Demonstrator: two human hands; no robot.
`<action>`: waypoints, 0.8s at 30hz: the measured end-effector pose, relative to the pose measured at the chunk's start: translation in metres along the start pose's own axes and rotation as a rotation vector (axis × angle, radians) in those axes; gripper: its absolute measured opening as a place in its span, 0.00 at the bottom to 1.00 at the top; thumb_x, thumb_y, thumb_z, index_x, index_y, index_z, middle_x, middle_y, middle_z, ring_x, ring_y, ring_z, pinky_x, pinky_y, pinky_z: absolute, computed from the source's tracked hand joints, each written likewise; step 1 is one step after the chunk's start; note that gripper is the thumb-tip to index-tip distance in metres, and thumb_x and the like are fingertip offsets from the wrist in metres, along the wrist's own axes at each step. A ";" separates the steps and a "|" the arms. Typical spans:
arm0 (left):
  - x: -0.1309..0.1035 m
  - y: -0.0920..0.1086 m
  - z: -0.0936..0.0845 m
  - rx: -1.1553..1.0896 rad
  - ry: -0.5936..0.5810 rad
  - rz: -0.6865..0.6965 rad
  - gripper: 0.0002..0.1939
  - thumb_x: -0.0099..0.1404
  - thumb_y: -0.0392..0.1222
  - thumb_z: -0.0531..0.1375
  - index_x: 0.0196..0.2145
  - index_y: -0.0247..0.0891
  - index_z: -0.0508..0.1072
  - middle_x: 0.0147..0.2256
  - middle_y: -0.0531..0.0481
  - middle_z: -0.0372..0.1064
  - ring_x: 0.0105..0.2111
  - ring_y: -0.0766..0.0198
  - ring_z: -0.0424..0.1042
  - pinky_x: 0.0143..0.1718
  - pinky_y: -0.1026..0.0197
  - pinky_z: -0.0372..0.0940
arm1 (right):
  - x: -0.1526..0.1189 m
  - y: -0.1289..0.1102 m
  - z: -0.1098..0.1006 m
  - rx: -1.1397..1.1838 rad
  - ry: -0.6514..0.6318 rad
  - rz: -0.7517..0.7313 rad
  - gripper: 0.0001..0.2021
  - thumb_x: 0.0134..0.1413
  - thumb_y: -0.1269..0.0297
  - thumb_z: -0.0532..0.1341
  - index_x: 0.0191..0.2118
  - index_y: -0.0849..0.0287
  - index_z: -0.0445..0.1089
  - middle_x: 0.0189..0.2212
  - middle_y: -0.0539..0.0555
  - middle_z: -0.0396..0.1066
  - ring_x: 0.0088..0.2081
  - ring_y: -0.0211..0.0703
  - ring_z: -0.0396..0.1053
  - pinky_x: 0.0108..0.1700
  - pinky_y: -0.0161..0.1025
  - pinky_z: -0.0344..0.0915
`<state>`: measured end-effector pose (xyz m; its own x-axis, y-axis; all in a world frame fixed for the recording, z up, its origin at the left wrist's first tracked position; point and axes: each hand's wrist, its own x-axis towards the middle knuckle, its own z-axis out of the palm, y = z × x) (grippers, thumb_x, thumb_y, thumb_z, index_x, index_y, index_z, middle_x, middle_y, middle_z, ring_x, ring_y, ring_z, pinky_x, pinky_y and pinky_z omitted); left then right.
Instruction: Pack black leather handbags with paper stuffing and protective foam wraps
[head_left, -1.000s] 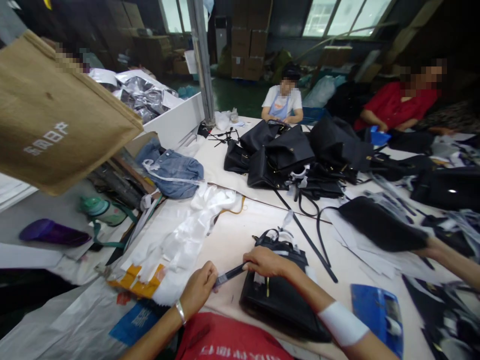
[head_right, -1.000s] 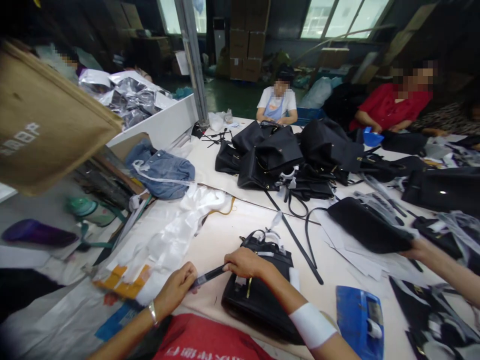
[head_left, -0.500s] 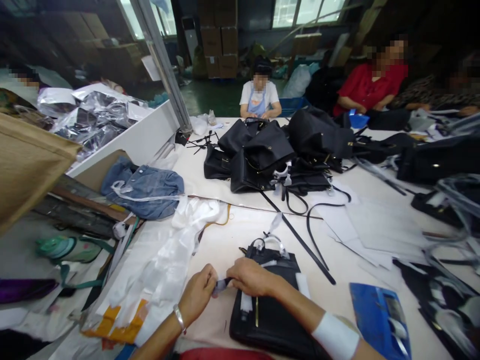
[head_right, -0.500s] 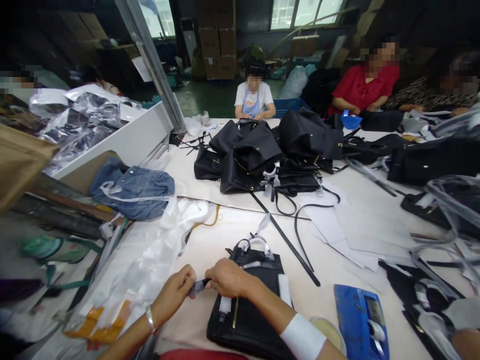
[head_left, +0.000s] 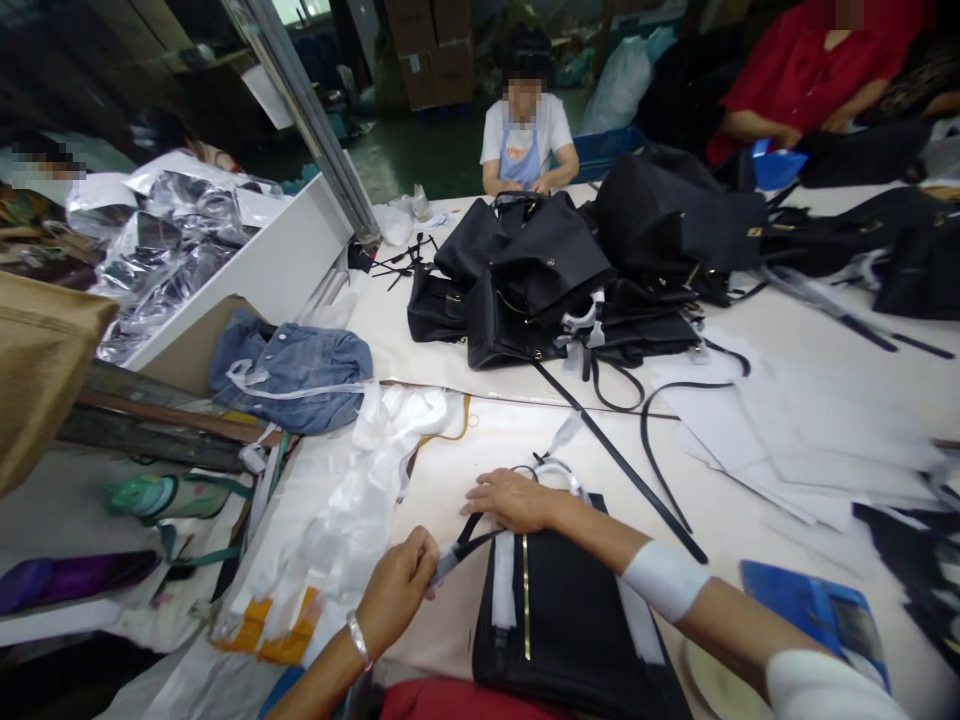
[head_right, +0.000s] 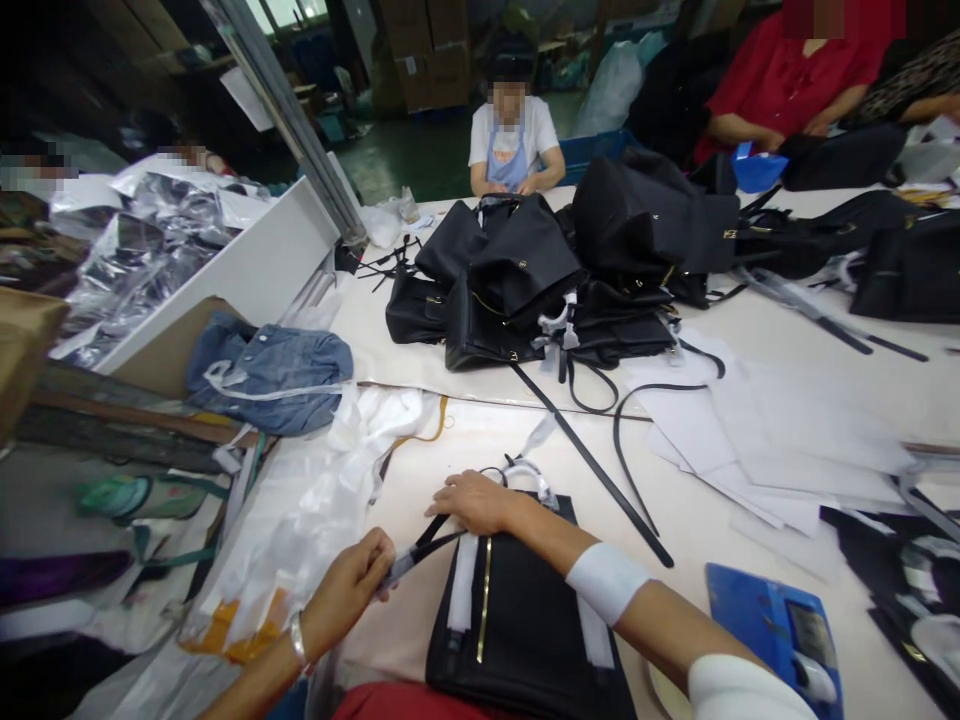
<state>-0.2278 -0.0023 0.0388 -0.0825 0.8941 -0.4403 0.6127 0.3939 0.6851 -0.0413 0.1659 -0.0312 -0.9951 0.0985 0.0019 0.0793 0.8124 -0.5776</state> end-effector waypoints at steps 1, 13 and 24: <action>-0.002 0.001 -0.001 0.032 0.006 -0.001 0.13 0.67 0.48 0.45 0.30 0.41 0.60 0.21 0.55 0.66 0.22 0.66 0.66 0.27 0.64 0.57 | 0.006 0.000 0.002 0.004 0.003 -0.012 0.28 0.48 0.69 0.59 0.57 0.51 0.59 0.55 0.56 0.62 0.55 0.52 0.57 0.52 0.47 0.53; 0.017 0.010 0.006 0.060 0.051 0.034 0.12 0.67 0.45 0.46 0.29 0.41 0.62 0.22 0.55 0.65 0.24 0.65 0.65 0.27 0.65 0.54 | 0.010 -0.016 -0.026 0.230 -0.082 0.143 0.10 0.56 0.60 0.55 0.39 0.55 0.71 0.34 0.51 0.74 0.37 0.41 0.68 0.38 0.34 0.57; 0.046 0.016 0.012 -0.029 0.001 0.017 0.13 0.66 0.48 0.46 0.28 0.40 0.62 0.21 0.54 0.67 0.22 0.65 0.67 0.27 0.64 0.56 | -0.014 0.020 -0.030 0.295 -0.086 0.306 0.09 0.54 0.63 0.56 0.38 0.56 0.72 0.34 0.51 0.74 0.36 0.41 0.68 0.34 0.33 0.57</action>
<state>-0.2124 0.0426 0.0232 -0.0725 0.9009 -0.4279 0.5913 0.3843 0.7090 -0.0237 0.1976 -0.0182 -0.9305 0.2508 -0.2670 0.3641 0.5526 -0.7497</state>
